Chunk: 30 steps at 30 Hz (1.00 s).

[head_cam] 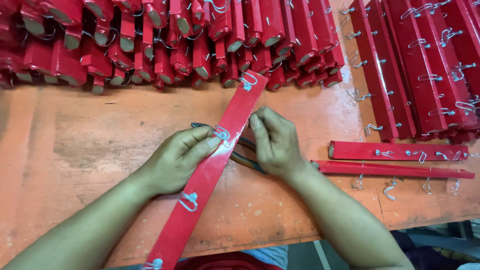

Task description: Adjusting metal hooks on red wooden bars using pliers

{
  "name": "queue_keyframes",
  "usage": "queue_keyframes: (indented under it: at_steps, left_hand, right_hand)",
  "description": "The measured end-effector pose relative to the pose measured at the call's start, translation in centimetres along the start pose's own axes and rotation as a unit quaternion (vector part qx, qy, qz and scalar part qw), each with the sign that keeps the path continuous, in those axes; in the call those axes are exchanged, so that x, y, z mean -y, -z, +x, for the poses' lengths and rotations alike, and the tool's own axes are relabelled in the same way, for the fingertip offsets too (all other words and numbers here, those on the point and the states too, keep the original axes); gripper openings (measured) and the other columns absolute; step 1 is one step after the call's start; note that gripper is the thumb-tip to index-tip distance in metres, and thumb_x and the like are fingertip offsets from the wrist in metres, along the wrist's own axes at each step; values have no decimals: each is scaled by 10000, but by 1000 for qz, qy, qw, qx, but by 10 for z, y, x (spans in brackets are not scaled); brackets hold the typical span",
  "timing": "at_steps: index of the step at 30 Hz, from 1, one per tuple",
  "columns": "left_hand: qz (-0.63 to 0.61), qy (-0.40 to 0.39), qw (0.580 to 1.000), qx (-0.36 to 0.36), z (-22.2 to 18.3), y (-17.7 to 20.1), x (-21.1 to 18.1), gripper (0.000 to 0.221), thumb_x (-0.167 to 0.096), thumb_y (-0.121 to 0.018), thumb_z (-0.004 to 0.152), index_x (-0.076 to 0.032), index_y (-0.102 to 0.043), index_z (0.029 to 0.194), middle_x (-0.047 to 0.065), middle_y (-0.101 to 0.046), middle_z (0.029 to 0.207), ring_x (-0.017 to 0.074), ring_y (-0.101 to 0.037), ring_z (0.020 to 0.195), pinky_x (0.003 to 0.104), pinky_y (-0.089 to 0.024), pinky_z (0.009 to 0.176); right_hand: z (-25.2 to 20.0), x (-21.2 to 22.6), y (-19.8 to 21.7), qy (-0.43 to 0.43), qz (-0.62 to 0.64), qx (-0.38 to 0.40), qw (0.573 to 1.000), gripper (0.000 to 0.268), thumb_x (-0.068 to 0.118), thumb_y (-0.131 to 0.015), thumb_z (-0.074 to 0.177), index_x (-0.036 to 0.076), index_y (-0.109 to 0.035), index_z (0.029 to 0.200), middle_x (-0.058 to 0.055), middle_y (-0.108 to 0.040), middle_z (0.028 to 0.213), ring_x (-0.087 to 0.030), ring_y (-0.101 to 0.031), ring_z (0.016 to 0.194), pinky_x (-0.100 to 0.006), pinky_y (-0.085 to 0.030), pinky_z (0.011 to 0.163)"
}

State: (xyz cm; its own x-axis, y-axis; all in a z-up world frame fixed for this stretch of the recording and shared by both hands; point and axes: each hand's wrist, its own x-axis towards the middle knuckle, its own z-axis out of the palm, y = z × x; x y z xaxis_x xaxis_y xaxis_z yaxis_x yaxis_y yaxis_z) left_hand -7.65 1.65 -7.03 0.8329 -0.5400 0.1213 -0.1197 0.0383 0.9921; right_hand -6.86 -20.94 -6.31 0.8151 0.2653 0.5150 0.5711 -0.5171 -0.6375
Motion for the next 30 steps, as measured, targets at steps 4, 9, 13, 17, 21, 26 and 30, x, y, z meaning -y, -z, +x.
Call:
queue_keyframes:
  at_steps: [4, 9, 13, 17, 21, 26, 30]
  left_hand:
    - [84, -9, 996, -7, 0, 4, -5, 279, -221, -530, 1029, -98, -608, 791, 73, -514, 569, 169, -509, 610, 352, -494, 631]
    - [141, -2, 990, -26, 2, 4, -8, 299, -258, -552, 1013, -92, -583, 766, 140, -520, 552, 244, -530, 582, 384, -491, 623]
    - [140, 0, 990, -27, 1, 3, -8, 303, -254, -562, 1008, -92, -581, 753, 135, -513, 539, 225, -527, 588, 381, -489, 614]
    - [30, 13, 999, -20, -1, 1, -13, 333, -228, -513, 1034, -110, -566, 727, 21, -481, 556, 146, -481, 629, 315, -471, 618]
    - [-140, 60, 988, -15, -3, -1, -17, 336, -182, -505, 1040, -145, -560, 710, -69, -487, 555, 63, -467, 559, 211, -430, 566]
    - [-223, 88, 970, -25, -2, -4, -16, 289, -164, -535, 1016, -127, -592, 735, -55, -523, 527, 26, -502, 466, 167, -421, 474]
    - [-109, 54, 992, -15, -3, -8, -22, 327, -183, -530, 1034, -124, -579, 717, -46, -502, 565, 81, -470, 573, 230, -428, 577]
  right_hand:
    - [-4, 17, -18, -261, 375, -6, 889, 304, 256, -385, 1076, 24, -470, 899, 20, -281, 622, -93, -326, 447, -230, -327, 426]
    - [0, 17, -17, -308, 406, -9, 860, 265, 250, -434, 1064, 21, -489, 942, -16, -342, 642, -85, -352, 455, -248, -377, 449]
    - [-8, 4, -8, -151, 107, -2, 983, 304, 239, -372, 1066, 14, -561, 987, -111, -534, 633, -206, -576, 497, -343, -499, 497]
    - [-3, -16, 4, 79, -159, 4, 984, 168, 204, -561, 1021, 66, -613, 1101, -144, -615, 813, -383, -662, 675, -456, -552, 564]
    - [10, -10, 18, 228, -259, -12, 938, 158, 188, -561, 1012, 96, -682, 968, -96, -589, 876, -313, -621, 676, -400, -539, 576]
    - [8, -20, 16, 241, -233, -10, 942, 197, 187, -550, 1003, 84, -698, 924, -83, -565, 795, -291, -601, 626, -385, -530, 556]
    - [-1, -7, 1, 40, -35, -20, 998, 282, 198, -468, 1050, 66, -594, 834, -130, -436, 584, -388, -513, 484, -421, -439, 437]
